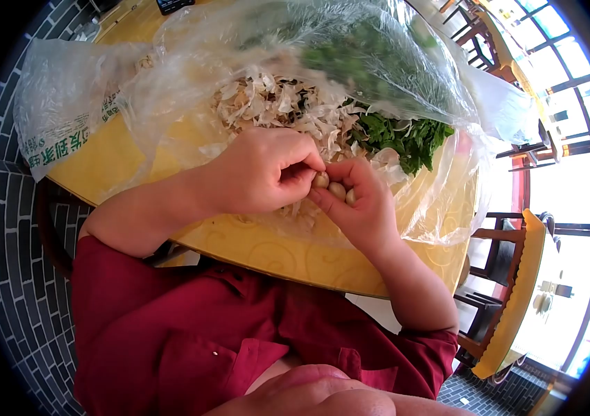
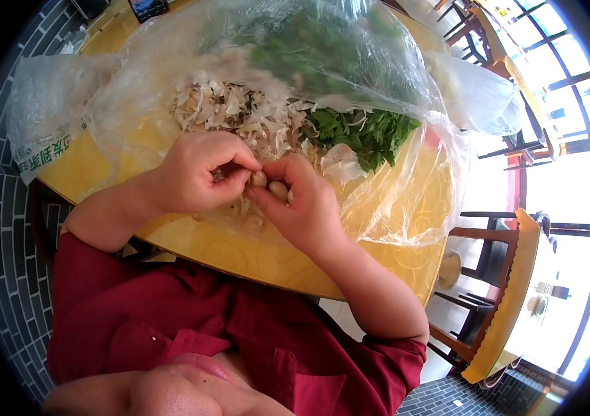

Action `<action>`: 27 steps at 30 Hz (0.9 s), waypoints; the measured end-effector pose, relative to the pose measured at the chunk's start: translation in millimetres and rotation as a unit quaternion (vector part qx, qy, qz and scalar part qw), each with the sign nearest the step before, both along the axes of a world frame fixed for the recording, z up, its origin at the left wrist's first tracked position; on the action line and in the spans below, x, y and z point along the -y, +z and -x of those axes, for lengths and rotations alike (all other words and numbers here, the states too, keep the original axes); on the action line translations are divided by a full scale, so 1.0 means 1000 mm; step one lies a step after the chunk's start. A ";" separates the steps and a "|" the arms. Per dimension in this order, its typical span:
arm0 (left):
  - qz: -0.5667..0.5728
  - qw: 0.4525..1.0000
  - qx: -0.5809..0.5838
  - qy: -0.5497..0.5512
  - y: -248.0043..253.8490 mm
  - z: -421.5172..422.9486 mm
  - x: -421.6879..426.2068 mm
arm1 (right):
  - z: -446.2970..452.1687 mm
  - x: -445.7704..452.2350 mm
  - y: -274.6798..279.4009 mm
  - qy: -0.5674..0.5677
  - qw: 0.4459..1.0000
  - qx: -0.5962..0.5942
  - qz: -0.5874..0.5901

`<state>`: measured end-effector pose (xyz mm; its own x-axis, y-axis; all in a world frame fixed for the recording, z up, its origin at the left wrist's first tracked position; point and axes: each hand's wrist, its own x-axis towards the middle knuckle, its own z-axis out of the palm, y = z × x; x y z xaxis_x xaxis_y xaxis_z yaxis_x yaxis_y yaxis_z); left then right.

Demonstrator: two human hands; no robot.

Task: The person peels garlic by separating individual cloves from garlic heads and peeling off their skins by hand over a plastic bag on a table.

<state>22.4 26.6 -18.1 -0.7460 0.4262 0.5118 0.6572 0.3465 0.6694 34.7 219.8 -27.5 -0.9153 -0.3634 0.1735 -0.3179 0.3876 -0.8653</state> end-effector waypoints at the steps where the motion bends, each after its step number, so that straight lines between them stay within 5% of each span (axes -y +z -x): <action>1: 0.001 1.000 0.010 0.006 0.001 0.000 0.000 | 0.000 0.000 0.000 -0.002 1.000 -0.007 0.001; 27: -0.037 0.997 0.064 0.002 0.003 -0.001 -0.003 | 0.004 -0.002 -0.002 0.004 0.999 0.039 0.037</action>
